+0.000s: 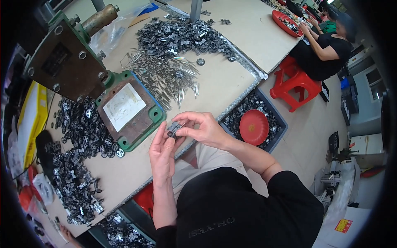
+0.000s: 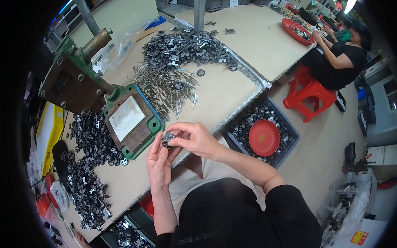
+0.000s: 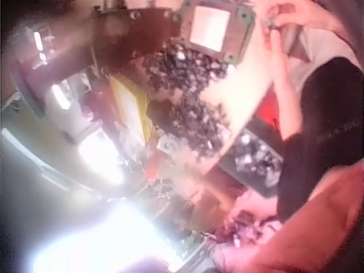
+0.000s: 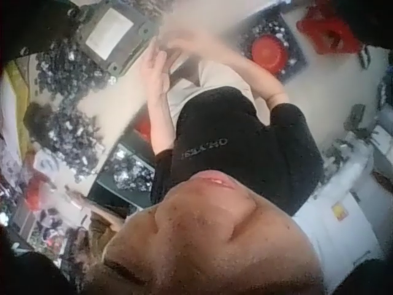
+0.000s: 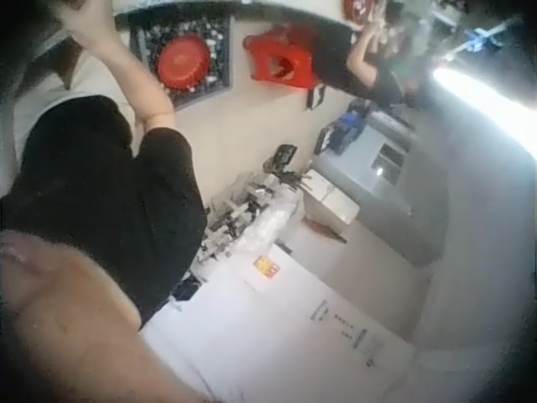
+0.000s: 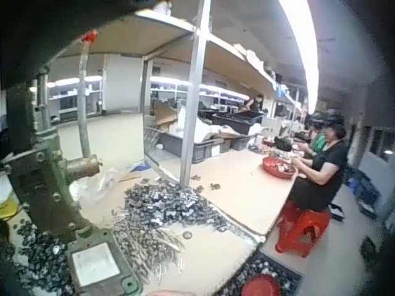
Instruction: The person assembles small electrical components by hand and using a manual press, combining small metal rings, plastic brackets, and metal plates into finished components.
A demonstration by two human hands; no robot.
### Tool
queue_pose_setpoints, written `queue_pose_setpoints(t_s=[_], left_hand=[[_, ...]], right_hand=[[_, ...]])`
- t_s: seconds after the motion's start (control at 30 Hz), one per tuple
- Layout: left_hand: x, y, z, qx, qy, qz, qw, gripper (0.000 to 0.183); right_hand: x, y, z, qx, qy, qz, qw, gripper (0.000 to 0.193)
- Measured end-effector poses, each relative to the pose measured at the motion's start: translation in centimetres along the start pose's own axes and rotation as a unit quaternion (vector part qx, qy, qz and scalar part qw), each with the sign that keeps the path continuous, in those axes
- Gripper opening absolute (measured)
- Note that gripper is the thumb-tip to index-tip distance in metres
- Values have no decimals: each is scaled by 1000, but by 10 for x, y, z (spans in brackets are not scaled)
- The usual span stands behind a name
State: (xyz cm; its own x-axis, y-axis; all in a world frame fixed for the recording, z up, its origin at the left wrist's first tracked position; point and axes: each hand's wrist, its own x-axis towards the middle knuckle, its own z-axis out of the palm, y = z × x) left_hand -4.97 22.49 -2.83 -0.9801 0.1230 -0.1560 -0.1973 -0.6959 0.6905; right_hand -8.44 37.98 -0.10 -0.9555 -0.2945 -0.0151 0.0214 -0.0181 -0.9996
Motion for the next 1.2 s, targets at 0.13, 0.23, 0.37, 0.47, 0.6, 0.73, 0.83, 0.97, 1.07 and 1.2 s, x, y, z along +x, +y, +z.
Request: queue_pose_setpoints(t_s=[0.13, 0.23, 0.37, 0.47, 0.6, 0.73, 0.83, 0.97, 1.07, 1.2], left_hand=[[-2, 5, -7, -33, -37, -63, 997, 40], [1, 1, -15, -38, -18, -56, 998, 35], [0, 1, -18, -63, -40, -65, 995, 34], [3, -2, -18, -66, -48, -64, 995, 35], [3, -3, -18, -58, -65, -67, 994, 36], [3, -2, -19, -71, -69, -56, 993, 34], [2, -5, -21, -73, -67, -50, 994, 33], [-1, -2, -16, -47, -57, -55, 996, 34], [0, -3, -15, -46, -62, -56, 995, 34], [0, -2, -15, -40, -48, -61, 996, 35]], right_hand=[[12, -7, -24, -114, -42, -49, 991, 28], [46, 3, -78, -252, 73, -109, 959, 28], [103, 9, -131, -489, 105, -125, 857, 29], [125, 24, -145, -620, 62, -187, 760, 29], [133, 18, -157, -603, 30, -112, 790, 29], [94, -2, -123, -502, 39, -92, 859, 29], [50, -7, -83, -158, -50, -120, 979, 30], [13, -8, -48, 2, -131, -4, 991, 32], [11, 0, -40, 30, -138, 17, 990, 34], [12, -3, -37, 32, -152, 17, 988, 34]])
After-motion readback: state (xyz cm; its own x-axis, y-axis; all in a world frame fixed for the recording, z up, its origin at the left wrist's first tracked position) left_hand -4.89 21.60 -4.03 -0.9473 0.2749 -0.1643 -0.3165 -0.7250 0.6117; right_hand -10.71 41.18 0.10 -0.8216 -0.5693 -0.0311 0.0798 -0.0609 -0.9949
